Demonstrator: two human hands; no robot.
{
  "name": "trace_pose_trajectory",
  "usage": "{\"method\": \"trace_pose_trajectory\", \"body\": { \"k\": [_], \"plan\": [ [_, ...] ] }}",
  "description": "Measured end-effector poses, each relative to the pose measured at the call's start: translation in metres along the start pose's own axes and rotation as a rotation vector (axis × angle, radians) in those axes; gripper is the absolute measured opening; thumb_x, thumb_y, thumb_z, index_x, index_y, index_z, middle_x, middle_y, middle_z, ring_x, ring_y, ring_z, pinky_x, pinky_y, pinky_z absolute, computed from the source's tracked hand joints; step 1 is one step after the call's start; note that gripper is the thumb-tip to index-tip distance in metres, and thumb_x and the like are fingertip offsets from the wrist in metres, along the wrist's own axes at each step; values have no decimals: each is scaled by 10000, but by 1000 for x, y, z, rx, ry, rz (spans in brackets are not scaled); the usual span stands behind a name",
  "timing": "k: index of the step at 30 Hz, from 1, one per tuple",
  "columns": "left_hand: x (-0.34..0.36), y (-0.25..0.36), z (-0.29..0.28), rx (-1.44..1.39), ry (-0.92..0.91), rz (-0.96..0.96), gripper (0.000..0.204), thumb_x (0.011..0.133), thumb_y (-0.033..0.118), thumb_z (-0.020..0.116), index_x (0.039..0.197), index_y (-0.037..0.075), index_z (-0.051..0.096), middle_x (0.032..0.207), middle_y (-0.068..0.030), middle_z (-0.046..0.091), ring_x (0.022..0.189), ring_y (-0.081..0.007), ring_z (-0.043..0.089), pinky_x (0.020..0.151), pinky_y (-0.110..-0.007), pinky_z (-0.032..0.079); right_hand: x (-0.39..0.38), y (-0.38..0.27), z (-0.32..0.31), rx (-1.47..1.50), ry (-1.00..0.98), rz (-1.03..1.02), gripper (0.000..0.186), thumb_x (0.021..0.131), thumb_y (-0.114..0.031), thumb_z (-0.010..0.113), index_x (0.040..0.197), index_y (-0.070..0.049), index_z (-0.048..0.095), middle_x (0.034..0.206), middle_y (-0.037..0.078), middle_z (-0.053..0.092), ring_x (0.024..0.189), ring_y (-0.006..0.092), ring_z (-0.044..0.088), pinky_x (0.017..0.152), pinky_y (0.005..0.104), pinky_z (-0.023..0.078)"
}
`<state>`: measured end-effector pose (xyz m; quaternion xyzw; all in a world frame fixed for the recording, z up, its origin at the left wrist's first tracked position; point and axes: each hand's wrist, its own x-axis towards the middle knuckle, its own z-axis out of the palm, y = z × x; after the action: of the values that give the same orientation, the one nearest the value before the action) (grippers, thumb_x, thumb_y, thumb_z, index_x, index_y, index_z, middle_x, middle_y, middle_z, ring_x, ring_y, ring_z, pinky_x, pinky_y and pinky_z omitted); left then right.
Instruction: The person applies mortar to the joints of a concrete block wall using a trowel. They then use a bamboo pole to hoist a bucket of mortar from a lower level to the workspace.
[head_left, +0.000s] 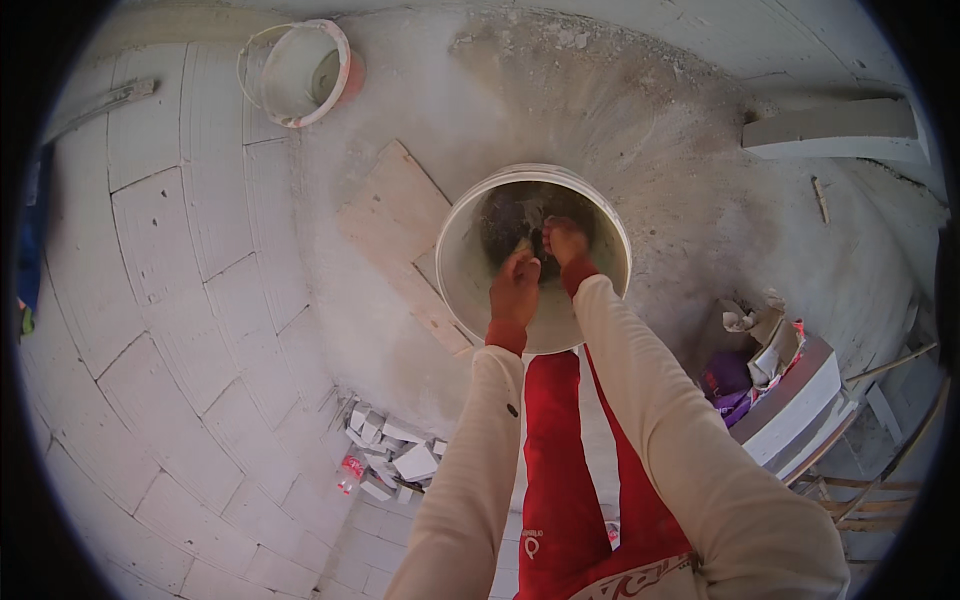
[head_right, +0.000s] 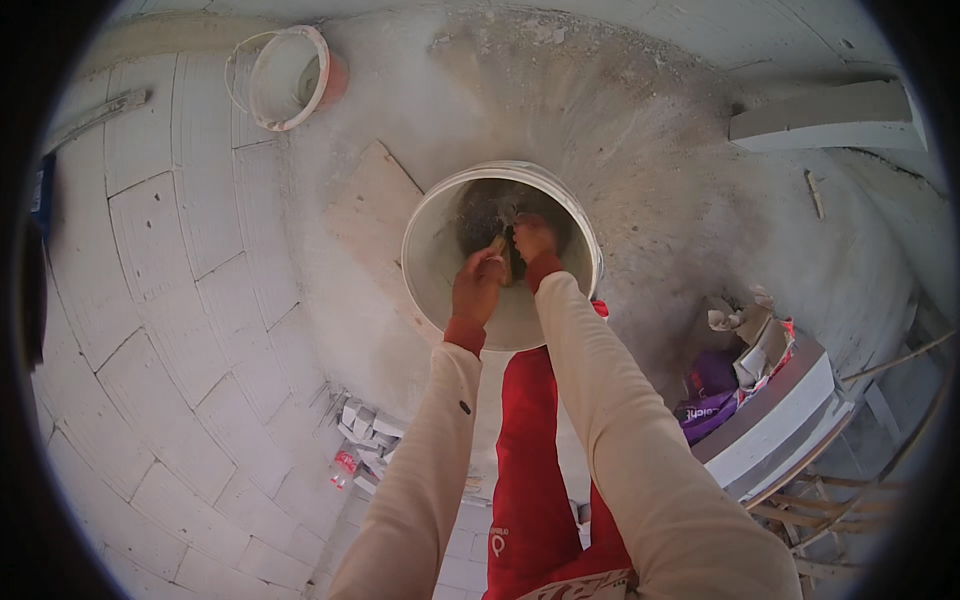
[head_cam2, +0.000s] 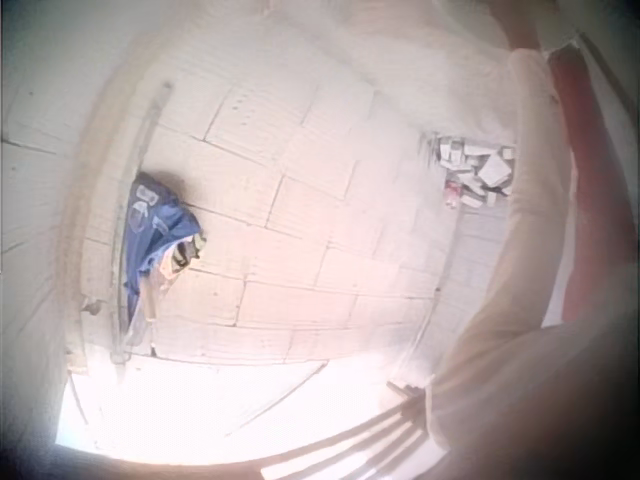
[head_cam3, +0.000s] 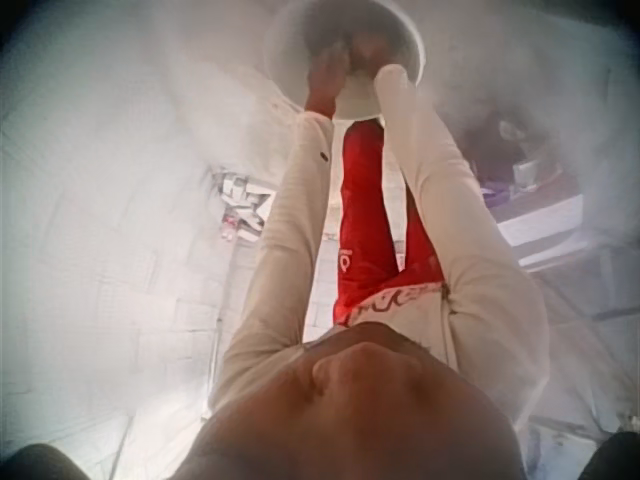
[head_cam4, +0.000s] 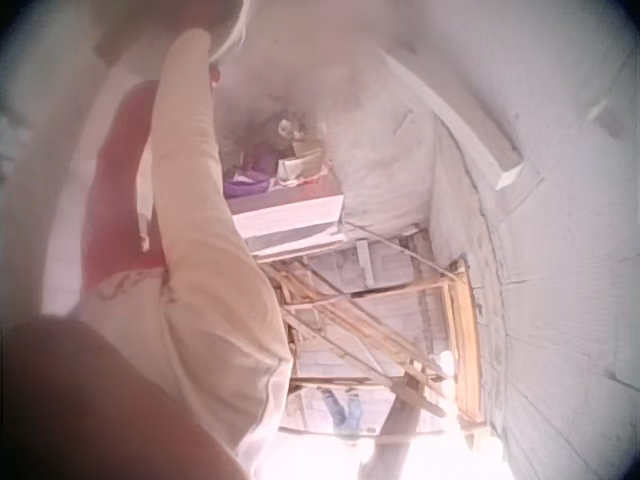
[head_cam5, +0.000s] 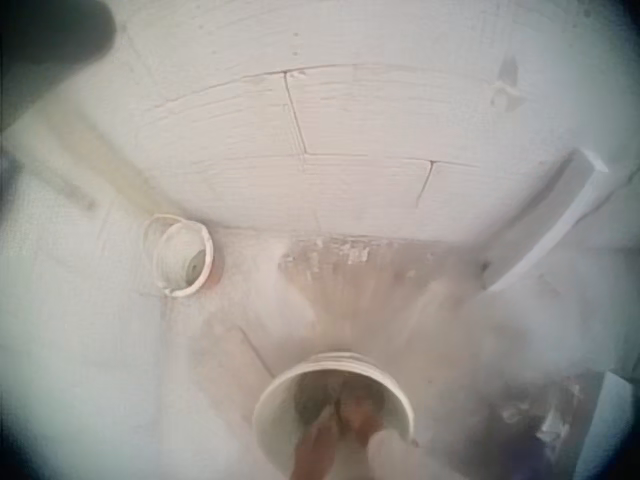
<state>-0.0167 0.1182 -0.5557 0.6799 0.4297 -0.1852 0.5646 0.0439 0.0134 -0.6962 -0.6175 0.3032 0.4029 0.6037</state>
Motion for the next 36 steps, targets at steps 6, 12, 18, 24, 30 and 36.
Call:
{"method": "trace_pose_trajectory", "body": {
  "k": [6, 12, 18, 24, 30, 36],
  "plan": [
    [132, -63, 23, -688, 50, -353, 447, 978, 351, 584, 1341, 91, 580, 1243, -67, 647, 1101, -188, 616, 917, -323, 461, 101, 15, -4, 714, 87, 24, 254, 1002, -244, 596, 1207, -97, 624, 1140, 79, 689, 989, 204, 670, 882, 338, 571],
    [184, -90, 22, -995, -7, -420, 487, 1000, 390, 501, 1384, 93, 533, 1270, -60, 621, 1200, -196, 567, 1051, -359, 398, 124, 14, -1, 887, -236, 48, 270, 991, -303, 603, 1153, -88, 617, 1053, 105, 686, 881, 234, 649, 775, 369, 564],
    [110, -68, -13, -1391, -566, -345, 435, 1030, 394, 420, 1250, 88, 637, 1186, -96, 653, 1135, -188, 602, 1019, -334, 451, -45, -54, 40, 887, -591, 351, 224, 979, -241, 554, 829, -78, 591, 731, 63, 587, 644, 187, 556, 507, 340, 442],
    [-83, 107, -35, -1031, -250, -387, 484, 1052, 442, 448, 1369, 85, 527, 1419, -91, 541, 1288, -291, 539, 1082, -429, 437, -256, -146, 44, -105, 39, -440, 291, 1045, -218, 466, 1194, -41, 642, 1100, 189, 688, 1018, 328, 658, 907, 403, 494],
    [-242, 284, 41, -830, -648, -248, 722, 1011, 598, 423, 1540, 117, 322, 1586, -88, 352, 1450, -278, 359, 1182, -457, 275, -365, -221, -91, -259, 43, -726, 549, 1092, -443, 326, 1481, -92, 488, 1638, 148, 270, 1541, 353, 145, 1242, 444, 145],
    [-323, 414, 140, -421, -831, 275, 692, 1071, 526, 315, 1594, 77, 256, 1649, -115, 271, 1533, -254, 211, 1239, -444, 60, -443, -219, -329, -141, 725, -632, 508, 1092, -389, 355, 1407, -39, 543, 1499, 207, 478, 1422, 359, 414, 1173, 413, 320]
  ]
}}
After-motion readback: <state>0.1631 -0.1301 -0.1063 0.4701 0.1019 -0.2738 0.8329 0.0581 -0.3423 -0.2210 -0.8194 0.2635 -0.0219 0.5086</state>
